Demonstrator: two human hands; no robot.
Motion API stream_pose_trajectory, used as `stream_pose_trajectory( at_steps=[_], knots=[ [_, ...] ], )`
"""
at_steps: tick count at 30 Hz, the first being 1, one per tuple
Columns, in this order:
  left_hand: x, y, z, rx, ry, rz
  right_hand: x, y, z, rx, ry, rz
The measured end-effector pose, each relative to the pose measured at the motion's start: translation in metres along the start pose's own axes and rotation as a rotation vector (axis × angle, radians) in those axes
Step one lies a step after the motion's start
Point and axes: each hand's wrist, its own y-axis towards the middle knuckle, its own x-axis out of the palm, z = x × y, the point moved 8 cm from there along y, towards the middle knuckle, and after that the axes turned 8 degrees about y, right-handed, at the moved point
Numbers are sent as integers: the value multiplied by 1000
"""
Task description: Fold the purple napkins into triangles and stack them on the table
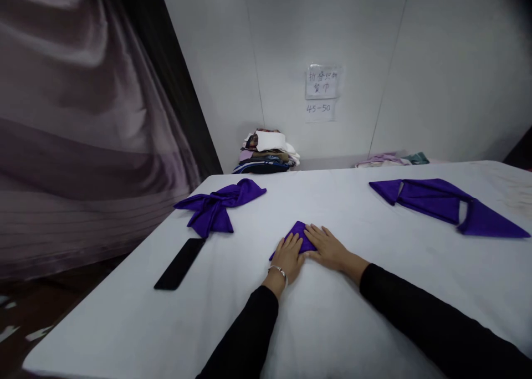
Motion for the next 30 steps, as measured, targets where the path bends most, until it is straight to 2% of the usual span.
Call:
stream_pose_trajectory(
  at_steps=[4,9,12,16,18,20,25,30],
  knots=[
    [1,-1,0,10,-11,29,-4,-17,17,16,-11,-6],
    [0,-11,-7,-32,-16,13,-7,-21,21,33,-21,-24],
    [-3,-26,-24,-98,-17,-6,-8,-21,19,30,-11,-17],
    [-7,-53,-61,-237,-9,-7,-8,-21,19,28,-1,-26],
    [-11,-66,-79,-332,-10,28,-7,-22,21,28,-3,-28],
    [-17,-75,-87,-392,-18,81,-6,-22,23,28,-5,-24],
    [-31,-69,-62,-298,-43,225,-4,-21,24,34,-25,-17],
    [-36,-53,-54,-326,-21,237,-5,-21,23,45,-38,-30]
  ],
)
